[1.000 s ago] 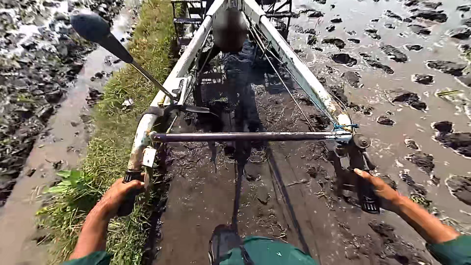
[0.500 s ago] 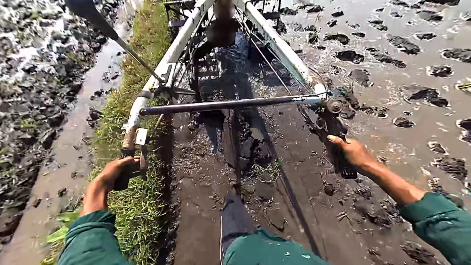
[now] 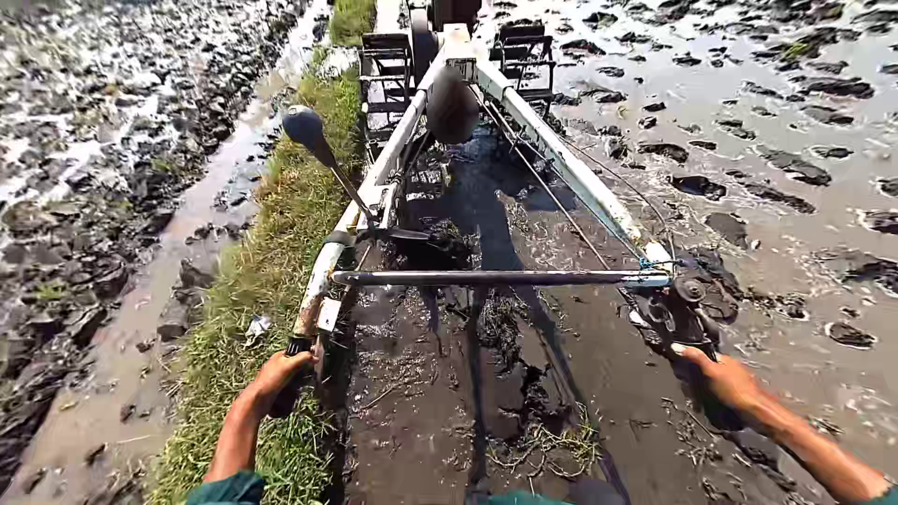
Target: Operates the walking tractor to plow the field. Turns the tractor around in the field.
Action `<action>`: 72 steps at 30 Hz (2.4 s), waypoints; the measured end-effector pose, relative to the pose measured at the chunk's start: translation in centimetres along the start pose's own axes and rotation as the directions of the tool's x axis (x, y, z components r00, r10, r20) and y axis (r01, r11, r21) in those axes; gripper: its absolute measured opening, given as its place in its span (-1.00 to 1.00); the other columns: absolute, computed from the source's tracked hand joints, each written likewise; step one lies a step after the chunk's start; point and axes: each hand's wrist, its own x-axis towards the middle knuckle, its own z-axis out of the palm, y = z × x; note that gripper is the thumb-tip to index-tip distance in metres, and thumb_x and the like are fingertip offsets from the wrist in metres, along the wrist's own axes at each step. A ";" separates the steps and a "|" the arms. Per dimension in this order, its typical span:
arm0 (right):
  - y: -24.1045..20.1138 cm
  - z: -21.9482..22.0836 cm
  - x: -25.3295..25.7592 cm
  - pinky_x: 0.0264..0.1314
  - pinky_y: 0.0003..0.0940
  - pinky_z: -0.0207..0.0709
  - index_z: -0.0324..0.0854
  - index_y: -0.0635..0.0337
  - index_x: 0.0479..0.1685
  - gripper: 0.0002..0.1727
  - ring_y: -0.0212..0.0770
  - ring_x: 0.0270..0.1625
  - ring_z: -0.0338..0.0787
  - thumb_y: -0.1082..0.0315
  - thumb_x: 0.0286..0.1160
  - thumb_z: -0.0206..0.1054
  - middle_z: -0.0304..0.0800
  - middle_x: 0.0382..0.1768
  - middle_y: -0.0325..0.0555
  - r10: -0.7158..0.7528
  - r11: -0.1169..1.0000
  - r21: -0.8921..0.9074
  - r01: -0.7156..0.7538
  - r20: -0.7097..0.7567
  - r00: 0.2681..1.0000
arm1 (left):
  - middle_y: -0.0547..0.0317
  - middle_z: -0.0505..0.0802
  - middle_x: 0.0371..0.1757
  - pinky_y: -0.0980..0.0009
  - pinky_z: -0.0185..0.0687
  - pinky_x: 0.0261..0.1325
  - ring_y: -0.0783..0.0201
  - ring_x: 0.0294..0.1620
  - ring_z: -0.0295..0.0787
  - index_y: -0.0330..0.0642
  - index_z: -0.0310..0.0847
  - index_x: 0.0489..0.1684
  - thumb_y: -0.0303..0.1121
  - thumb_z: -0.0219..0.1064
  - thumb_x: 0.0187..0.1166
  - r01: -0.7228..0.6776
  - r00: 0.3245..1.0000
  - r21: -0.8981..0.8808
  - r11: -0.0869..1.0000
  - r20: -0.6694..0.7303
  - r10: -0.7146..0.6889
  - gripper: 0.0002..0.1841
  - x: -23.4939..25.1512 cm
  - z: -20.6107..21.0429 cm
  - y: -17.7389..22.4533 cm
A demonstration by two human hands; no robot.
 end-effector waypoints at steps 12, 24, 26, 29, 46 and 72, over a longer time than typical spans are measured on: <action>-11.6 8.6 7.2 0.36 0.40 0.38 0.70 0.44 0.13 -0.34 0.39 0.22 0.71 -0.10 0.44 0.48 0.76 0.06 0.47 -0.265 0.931 -0.319 0.179 -0.251 0.931 | 0.18 0.80 -0.29 0.28 0.71 -0.21 0.28 -0.33 0.76 -0.23 0.59 0.06 -0.25 0.02 0.77 0.020 1.000 0.053 0.998 0.013 -0.021 -0.72 16.4 -6.0 7.8; -21.2 1.1 31.4 0.03 0.40 0.51 0.63 0.35 0.20 -0.37 0.30 -0.10 0.73 -0.11 0.55 0.42 0.73 -0.09 0.40 -0.240 0.968 -0.110 0.225 -0.158 0.958 | -0.03 0.72 -0.26 0.04 0.62 -0.16 0.17 -0.36 0.63 -0.43 0.60 0.04 -0.06 0.24 0.71 -0.033 0.977 0.276 0.961 -0.195 0.089 -0.54 28.7 4.2 23.7; -22.8 -3.2 36.7 0.12 -0.04 0.55 0.37 0.14 0.54 -0.46 -0.09 0.09 0.64 0.02 0.71 0.15 0.62 0.19 0.06 -0.181 0.975 0.148 0.168 0.075 0.981 | 0.18 0.74 -0.34 0.24 0.71 -0.28 0.32 -0.44 0.69 -0.30 0.59 0.05 -0.15 0.20 0.70 -0.014 0.987 0.216 0.976 -0.155 0.048 -0.66 29.0 7.8 27.0; -21.8 -10.1 45.8 0.31 -0.10 0.59 0.23 -0.04 0.68 -0.17 -0.14 0.47 0.61 -0.27 0.44 0.13 0.54 0.54 -0.10 -0.178 0.935 0.350 0.060 0.317 0.932 | 0.23 0.79 -0.34 0.29 0.80 -0.26 0.32 -0.38 0.78 -0.22 0.57 0.14 -0.31 0.13 0.66 0.033 0.999 -0.003 0.999 -0.001 -0.033 -0.74 28.7 14.9 30.2; -42.1 -11.5 70.0 -0.03 -0.39 0.68 0.41 0.26 0.27 -0.68 -0.40 -0.16 0.76 0.32 0.68 -0.01 0.70 -0.18 -0.22 -0.111 0.961 0.276 0.017 0.329 0.938 | 0.16 0.78 -0.21 0.26 0.72 -0.10 0.35 -0.29 0.73 -0.35 0.55 0.21 -0.27 0.14 0.64 0.060 0.988 0.080 0.995 -0.147 -0.047 -0.65 49.4 21.6 50.0; -76.6 -7.3 109.2 -0.55 -0.44 0.53 0.51 0.18 -0.20 -0.75 -0.42 -0.67 0.54 0.22 0.69 0.03 0.50 -0.65 -0.35 -0.152 0.983 0.120 0.139 0.109 0.982 | 0.28 0.76 -0.42 0.42 0.69 -0.31 0.44 -0.47 0.71 -0.28 0.60 -0.04 -0.38 0.27 0.49 -0.007 0.990 0.008 1.000 -0.138 0.008 -0.79 88.5 24.2 81.7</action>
